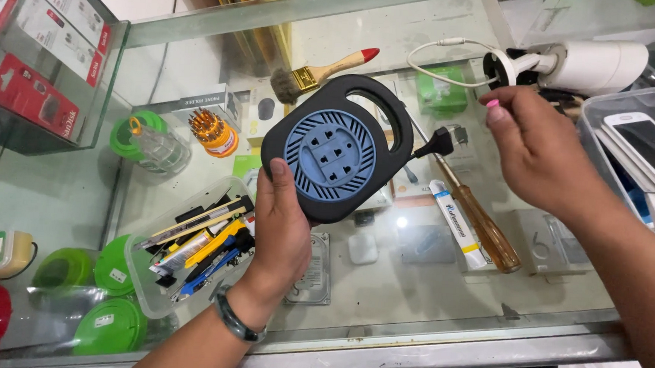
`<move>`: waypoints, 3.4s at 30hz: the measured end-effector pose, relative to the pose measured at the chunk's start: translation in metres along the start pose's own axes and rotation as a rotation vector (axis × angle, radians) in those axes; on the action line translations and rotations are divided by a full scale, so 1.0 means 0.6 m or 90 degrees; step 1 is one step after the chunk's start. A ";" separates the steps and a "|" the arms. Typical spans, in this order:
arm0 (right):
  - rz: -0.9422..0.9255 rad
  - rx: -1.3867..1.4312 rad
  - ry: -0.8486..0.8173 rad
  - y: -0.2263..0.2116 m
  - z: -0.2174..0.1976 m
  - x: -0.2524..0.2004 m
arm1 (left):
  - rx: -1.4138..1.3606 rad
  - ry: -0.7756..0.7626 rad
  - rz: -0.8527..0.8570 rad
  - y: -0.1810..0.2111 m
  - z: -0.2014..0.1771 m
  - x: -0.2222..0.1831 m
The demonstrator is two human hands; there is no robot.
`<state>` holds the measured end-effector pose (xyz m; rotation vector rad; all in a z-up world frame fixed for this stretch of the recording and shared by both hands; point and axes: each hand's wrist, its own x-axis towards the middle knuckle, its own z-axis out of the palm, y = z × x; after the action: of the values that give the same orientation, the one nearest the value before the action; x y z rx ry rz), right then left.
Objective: Disassembling a circular power strip by removing screws from the back casing using a screwdriver.
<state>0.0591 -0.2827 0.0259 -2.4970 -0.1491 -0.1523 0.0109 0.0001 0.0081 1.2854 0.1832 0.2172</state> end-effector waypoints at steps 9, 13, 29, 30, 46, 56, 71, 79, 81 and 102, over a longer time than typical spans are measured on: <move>-0.167 -0.189 0.040 0.114 0.073 0.034 | -0.003 -0.010 0.001 0.004 -0.006 0.002; -0.186 -0.183 0.080 0.077 0.030 0.014 | 0.103 0.079 -0.063 0.014 -0.012 0.003; -0.001 -0.369 0.159 0.234 -0.079 -0.342 | 0.387 -0.066 0.413 0.021 -0.034 -0.018; -0.002 -0.363 0.161 0.235 -0.080 -0.338 | 0.393 -0.066 0.417 0.023 -0.030 -0.025; -0.468 0.213 0.076 -0.057 -0.097 -0.130 | 0.727 -0.463 0.697 0.026 -0.021 -0.069; -0.374 0.351 -0.053 -0.072 0.000 -0.148 | 0.700 -0.527 0.509 0.016 -0.032 -0.042; -0.140 0.258 -0.081 -0.109 0.028 -0.131 | 0.726 -0.485 0.352 -0.001 -0.030 -0.047; -0.062 0.286 0.042 -0.062 0.054 -0.110 | 0.697 -0.456 0.317 0.004 -0.029 -0.046; -0.083 0.161 0.003 -0.100 0.042 -0.106 | 0.698 -0.461 0.278 -0.002 -0.028 -0.046; -0.316 0.287 -0.057 -0.025 0.043 -0.135 | 0.651 -0.562 0.241 -0.016 -0.020 -0.052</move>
<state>-0.0213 -0.2610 0.0024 -1.9753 -0.7539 -0.1853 -0.0218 0.0006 -0.0040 2.3009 -0.8136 -0.1769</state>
